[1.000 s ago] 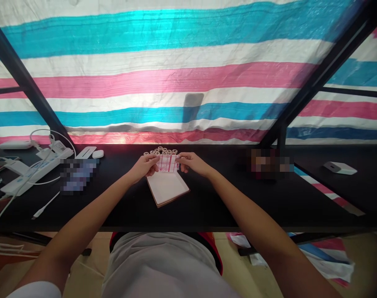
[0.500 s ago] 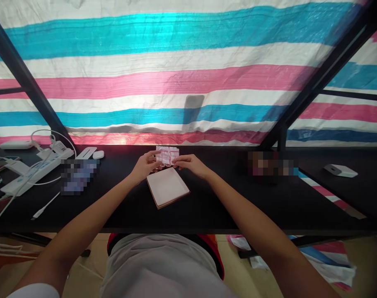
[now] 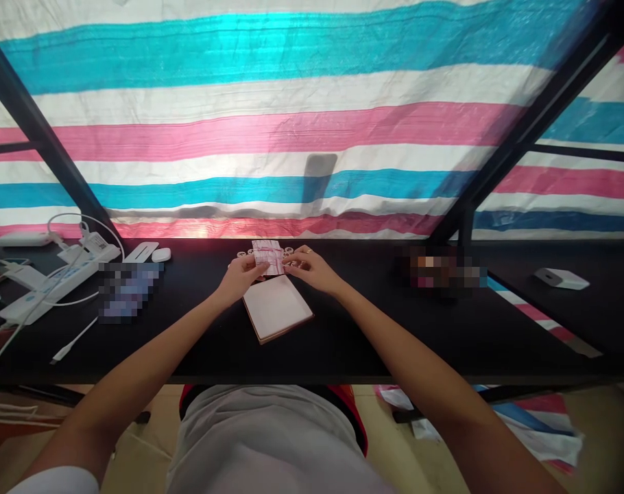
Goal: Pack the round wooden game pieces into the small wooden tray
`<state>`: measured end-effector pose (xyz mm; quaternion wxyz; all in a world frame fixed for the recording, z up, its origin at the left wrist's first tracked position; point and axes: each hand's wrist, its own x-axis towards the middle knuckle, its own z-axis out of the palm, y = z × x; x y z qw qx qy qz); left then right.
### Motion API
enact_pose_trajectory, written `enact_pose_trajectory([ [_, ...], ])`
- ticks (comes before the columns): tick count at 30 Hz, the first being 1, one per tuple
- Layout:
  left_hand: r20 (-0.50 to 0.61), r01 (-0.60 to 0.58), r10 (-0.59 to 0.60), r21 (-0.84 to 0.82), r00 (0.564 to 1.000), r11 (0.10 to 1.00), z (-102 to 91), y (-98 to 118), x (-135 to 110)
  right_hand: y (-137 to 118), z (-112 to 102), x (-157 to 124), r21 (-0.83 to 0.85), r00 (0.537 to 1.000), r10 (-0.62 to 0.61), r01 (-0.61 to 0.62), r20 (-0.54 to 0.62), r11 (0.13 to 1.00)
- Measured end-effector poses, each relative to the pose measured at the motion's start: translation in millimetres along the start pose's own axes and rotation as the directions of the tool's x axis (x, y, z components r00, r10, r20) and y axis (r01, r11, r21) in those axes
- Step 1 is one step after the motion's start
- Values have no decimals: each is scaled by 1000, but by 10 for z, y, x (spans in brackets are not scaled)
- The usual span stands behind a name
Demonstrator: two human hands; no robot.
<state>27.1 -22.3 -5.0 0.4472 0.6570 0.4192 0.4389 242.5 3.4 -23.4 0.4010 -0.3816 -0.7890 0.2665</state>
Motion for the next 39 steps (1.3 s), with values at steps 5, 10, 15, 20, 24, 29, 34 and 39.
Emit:
enact_pose_trajectory([
  [5, 53, -205, 198, 265, 979, 942, 56, 8, -62, -71, 39, -26, 104, 979, 24, -46, 200, 994],
  [10, 267, -452, 365, 475, 892, 755, 98, -58, -116, -97, 48, -35, 284, 968, 62, -132, 242, 950],
  [15, 350, -489, 344, 568, 871, 662, 112, -90, -143, -75, -8, -30, 288, 979, 131, -171, 153, 942],
  [20, 340, -464, 318, 705, 885, 537, -23, -67, -69, 80, -156, 35, 244, 977, 208, -192, -41, 951],
  [24, 340, -387, 186, 807, 922, 446, -251, 37, -1, 377, -411, 65, 182, 897, 326, -282, -297, 942],
  [29, 283, -84, -290, 832, 914, 549, -491, 145, 4, 785, -659, 8, -55, 833, 401, -454, -380, 889],
  [34, 266, 206, -654, 809, 708, 551, -570, 138, -7, 912, -592, -38, -444, 850, 433, -527, -301, 725],
  [39, 296, 262, -669, 755, 682, 601, -523, 61, 10, 825, -469, -39, -622, 915, 251, -399, -316, 673],
])
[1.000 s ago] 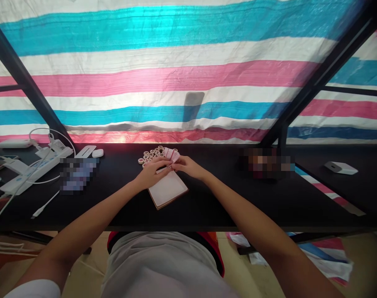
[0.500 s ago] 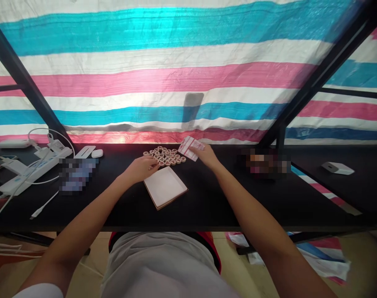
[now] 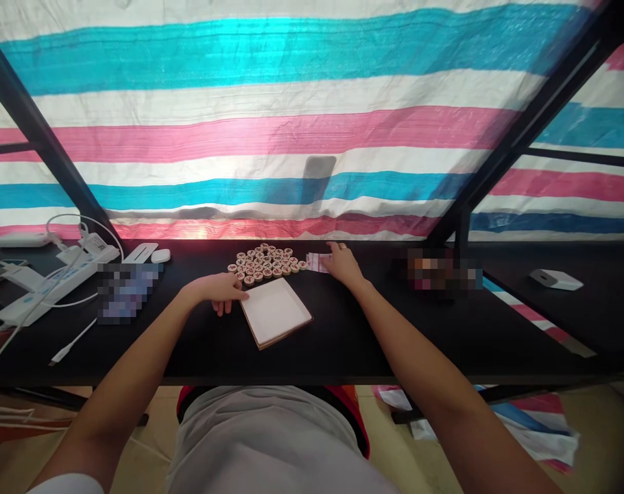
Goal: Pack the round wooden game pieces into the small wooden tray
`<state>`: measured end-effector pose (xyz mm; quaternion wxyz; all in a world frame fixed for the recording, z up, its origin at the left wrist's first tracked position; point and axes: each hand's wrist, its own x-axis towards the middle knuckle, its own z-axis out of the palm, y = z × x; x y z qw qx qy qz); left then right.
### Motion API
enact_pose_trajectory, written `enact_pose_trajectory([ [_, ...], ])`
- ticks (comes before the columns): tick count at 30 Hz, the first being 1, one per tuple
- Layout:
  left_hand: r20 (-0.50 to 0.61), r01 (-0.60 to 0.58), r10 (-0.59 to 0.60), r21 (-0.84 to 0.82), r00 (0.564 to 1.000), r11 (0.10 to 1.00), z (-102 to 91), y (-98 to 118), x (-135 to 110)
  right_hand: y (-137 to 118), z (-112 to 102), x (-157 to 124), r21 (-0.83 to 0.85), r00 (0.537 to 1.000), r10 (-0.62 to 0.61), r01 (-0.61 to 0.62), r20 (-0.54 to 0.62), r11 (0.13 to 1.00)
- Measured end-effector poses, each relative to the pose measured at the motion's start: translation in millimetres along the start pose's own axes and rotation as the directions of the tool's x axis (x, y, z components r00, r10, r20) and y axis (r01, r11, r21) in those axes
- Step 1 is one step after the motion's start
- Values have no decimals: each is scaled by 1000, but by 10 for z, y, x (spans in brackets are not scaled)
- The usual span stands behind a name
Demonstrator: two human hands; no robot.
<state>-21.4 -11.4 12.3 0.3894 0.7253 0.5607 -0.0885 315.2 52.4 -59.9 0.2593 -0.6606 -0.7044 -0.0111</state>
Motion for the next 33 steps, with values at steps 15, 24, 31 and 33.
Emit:
enact_pose_trajectory([
  [15, -572, -14, 164, 258, 803, 966, 230, 144, 224, -416, 36, -102, 110, 885, -412, 397, 216, 911],
  [24, -557, 53, 92, 239, 825, 970, 268, 200, 223, -537, -230, -170, 253, 937, -340, 310, 86, 917],
  [31, -569, 55, 95, 241, 817, 969, 269, 188, 243, -828, -352, -335, 468, 769, -600, 456, 221, 757],
  [33, -564, 42, 112, 252, 818, 967, 263, 183, 249, -881, -323, -362, 443, 723, -630, 483, 285, 755],
])
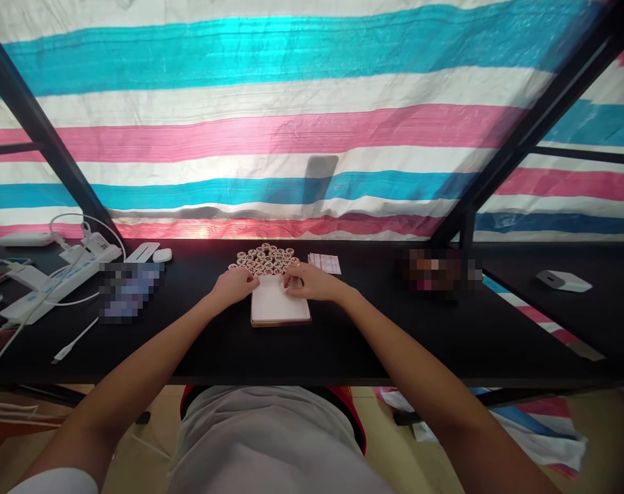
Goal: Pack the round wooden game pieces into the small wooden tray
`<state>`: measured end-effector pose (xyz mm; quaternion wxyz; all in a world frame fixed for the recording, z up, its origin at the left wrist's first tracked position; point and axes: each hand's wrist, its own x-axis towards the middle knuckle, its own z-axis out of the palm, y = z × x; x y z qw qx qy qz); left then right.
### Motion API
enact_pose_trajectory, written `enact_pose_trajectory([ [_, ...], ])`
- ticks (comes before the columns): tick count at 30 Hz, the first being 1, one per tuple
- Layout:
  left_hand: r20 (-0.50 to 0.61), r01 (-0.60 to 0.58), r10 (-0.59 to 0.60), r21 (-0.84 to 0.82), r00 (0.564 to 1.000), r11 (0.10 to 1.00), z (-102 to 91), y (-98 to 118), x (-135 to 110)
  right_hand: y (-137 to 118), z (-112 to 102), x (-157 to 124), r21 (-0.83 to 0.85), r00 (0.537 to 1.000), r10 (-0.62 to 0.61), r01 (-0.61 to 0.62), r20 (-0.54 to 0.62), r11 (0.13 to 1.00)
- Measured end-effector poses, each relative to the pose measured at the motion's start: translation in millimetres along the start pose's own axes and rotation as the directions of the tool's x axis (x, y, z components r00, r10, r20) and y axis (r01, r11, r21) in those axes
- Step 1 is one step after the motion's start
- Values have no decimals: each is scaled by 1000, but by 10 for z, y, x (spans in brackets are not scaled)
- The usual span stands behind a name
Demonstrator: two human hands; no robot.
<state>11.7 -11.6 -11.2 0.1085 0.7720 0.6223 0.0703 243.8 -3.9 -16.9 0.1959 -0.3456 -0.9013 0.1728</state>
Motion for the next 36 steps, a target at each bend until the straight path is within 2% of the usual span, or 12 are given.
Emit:
enact_pose_trajectory([
  [2, 7, -17, 17, 2, 1000, 1000, -8, 0, 3, 1, 27, 14, -35, 1000, 2, -2, 10, 999],
  [7, 28, -28, 29, -8, 999, 1000, -46, 16, -14, 63, 17, 6, -88, 998, 22, -27, -58, 996],
  [13, 41, -24, 25, -29, 999, 999, -62, 19, -23, 114, 28, -2, -34, 999, 42, -43, -21, 999],
  [16, 30, -36, 36, -15, 999, 999, -52, 10, -16, 132, 33, 6, -21, 996, 91, -91, -1, 996],
  [21, 24, -51, 52, -27, 998, 998, -40, -6, -8, 78, 18, 11, -18, 988, 154, -154, -13, 988],
  [24, 28, -55, 56, -26, 998, 998, -42, -11, -8, 74, 22, 5, -5, 989, 145, -146, -25, 989],
  [27, 23, -65, 65, -10, 998, 998, -42, -14, -8, 173, 59, 12, -2, 988, 109, -110, -105, 994],
  [31, 22, -63, 62, 10, 998, 998, -42, -11, -14, 378, 121, 29, -126, 962, 111, -146, -248, 981],
  [36, 73, -14, 15, -7, 997, 1000, -52, -9, -22, 486, 141, 24, -218, 975, 106, -148, -193, 965],
])
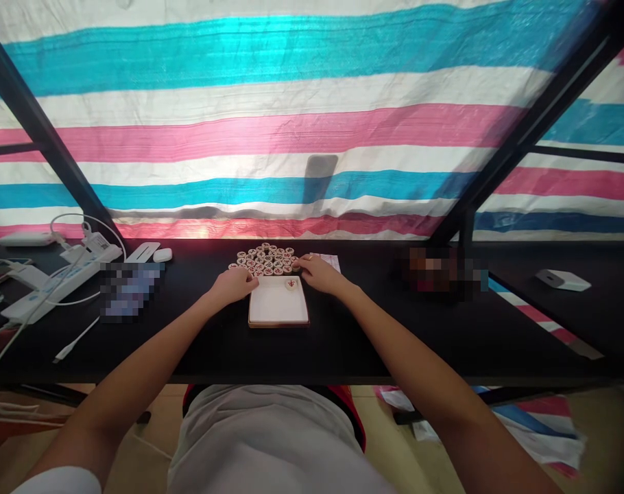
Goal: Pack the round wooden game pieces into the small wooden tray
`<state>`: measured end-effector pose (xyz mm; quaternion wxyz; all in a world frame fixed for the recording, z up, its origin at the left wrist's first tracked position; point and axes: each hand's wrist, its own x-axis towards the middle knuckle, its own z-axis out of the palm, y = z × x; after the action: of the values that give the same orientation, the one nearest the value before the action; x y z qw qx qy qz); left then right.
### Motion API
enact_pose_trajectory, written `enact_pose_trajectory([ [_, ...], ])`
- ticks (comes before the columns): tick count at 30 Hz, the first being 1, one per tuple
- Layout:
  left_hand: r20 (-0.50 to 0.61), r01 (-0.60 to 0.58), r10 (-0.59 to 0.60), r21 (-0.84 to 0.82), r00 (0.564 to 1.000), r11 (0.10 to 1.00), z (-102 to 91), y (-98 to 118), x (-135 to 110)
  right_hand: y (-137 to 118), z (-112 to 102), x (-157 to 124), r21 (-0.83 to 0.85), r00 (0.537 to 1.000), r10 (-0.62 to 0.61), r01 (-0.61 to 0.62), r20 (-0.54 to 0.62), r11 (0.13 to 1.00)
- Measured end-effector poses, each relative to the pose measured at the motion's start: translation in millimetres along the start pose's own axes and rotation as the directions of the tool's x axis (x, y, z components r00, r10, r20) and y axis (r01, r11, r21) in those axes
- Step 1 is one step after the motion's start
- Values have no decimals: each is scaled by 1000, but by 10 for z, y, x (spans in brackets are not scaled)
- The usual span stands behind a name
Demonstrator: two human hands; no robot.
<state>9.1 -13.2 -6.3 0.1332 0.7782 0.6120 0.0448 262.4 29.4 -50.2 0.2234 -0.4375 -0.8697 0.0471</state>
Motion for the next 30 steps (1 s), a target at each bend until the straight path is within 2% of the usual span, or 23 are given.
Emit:
enact_pose_trajectory([
  [4, 9, 4, -4, -10, 1000, 1000, -7, 0, 0, 8, -17, -2, -32, 1000, 20, -20, 1, 999],
  [9, 3, 5, -5, -4, 1000, 1000, -13, 12, -7, 16, -55, -4, -51, 994, 78, -75, 71, 996],
  [13, 4, 5, -5, -15, 1000, 1000, -7, 12, -8, -90, -159, -26, 25, 991, 92, -90, -99, 996],
  [16, 4, -12, 12, -10, 1000, 1000, -1, 10, -4, -257, -228, -37, 143, 987, 0, 23, -162, 989],
  [19, -9, -25, 25, 14, 1000, 1000, -9, 24, -11, -430, -215, -26, 214, 982, -168, 184, -88, 959],
  [22, -24, -6, 7, 40, 1000, 999, -29, 52, -30, -507, -136, 1, 193, 970, -241, 229, 39, 954],
  [25, -15, 8, -7, 45, 1000, 999, -42, 71, -42, -472, -68, 16, 199, 967, -236, 214, 98, 956],
  [30, -3, -14, 14, 48, 1000, 999, -26, 50, -21, -384, -71, -11, 225, 986, -154, 137, 58, 965],
])
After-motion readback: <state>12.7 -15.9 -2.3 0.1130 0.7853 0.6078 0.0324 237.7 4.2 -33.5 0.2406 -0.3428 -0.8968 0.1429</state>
